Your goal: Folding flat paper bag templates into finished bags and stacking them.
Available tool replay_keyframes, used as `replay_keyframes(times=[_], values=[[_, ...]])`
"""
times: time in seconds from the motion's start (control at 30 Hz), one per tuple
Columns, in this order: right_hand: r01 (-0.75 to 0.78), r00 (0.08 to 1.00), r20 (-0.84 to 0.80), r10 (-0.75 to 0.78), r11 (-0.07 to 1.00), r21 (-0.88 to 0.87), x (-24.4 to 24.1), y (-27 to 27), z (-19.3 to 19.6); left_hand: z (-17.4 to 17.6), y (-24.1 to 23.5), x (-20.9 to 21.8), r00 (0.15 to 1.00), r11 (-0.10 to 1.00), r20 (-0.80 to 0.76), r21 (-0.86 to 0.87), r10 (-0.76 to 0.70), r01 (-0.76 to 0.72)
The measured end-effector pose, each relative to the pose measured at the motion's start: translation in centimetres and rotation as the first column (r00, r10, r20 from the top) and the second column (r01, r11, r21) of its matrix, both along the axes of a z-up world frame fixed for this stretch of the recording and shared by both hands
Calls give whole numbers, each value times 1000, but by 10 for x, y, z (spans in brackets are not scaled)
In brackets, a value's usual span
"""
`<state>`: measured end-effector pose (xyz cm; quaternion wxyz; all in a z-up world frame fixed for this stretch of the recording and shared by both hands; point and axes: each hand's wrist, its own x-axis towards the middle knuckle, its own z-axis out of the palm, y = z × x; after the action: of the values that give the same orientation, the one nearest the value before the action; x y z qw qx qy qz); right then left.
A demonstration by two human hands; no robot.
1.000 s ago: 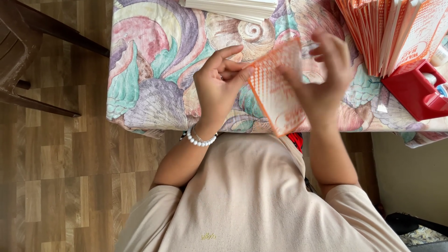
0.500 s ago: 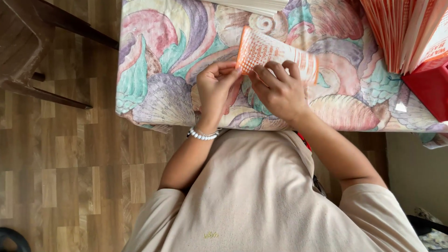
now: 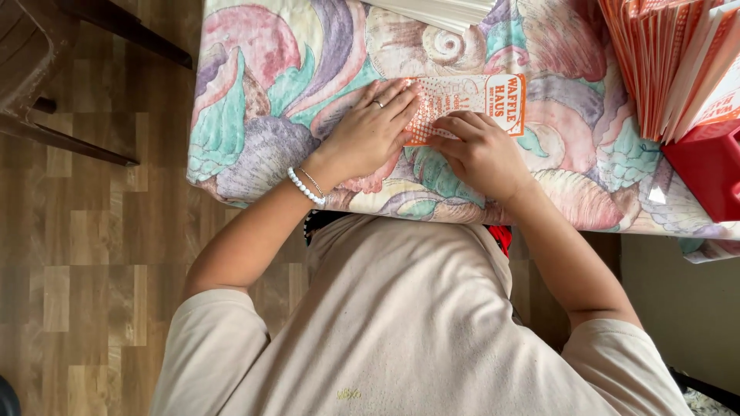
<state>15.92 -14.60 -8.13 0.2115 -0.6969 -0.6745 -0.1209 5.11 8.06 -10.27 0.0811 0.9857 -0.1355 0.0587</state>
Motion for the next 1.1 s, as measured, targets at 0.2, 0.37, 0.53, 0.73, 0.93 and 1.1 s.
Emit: replay_keyframes(times=[0.2,0.37,0.53,0.73,0.93,1.1], values=[[-44,993,-104,50,997,60,4,1,-6,-1,2,-4,997,1000,82,-4,-9,10],[-15,996,-84,21,997,69,0,0,-10,-3,3,-3,996,1000,94,26,-10,8],[-9,997,-79,13,998,61,1,0,-11,0,3,-2,990,999,138,47,-16,10],[-3,1000,-30,3,1000,23,0,0,-12,12,4,4,999,981,36,191,11,-18],[10,1000,-19,-10,999,31,-1,-3,-13,6,12,2,997,976,66,217,-43,28],[12,998,-62,-11,1000,15,0,-4,-15,5,14,1,992,986,104,157,-65,48]])
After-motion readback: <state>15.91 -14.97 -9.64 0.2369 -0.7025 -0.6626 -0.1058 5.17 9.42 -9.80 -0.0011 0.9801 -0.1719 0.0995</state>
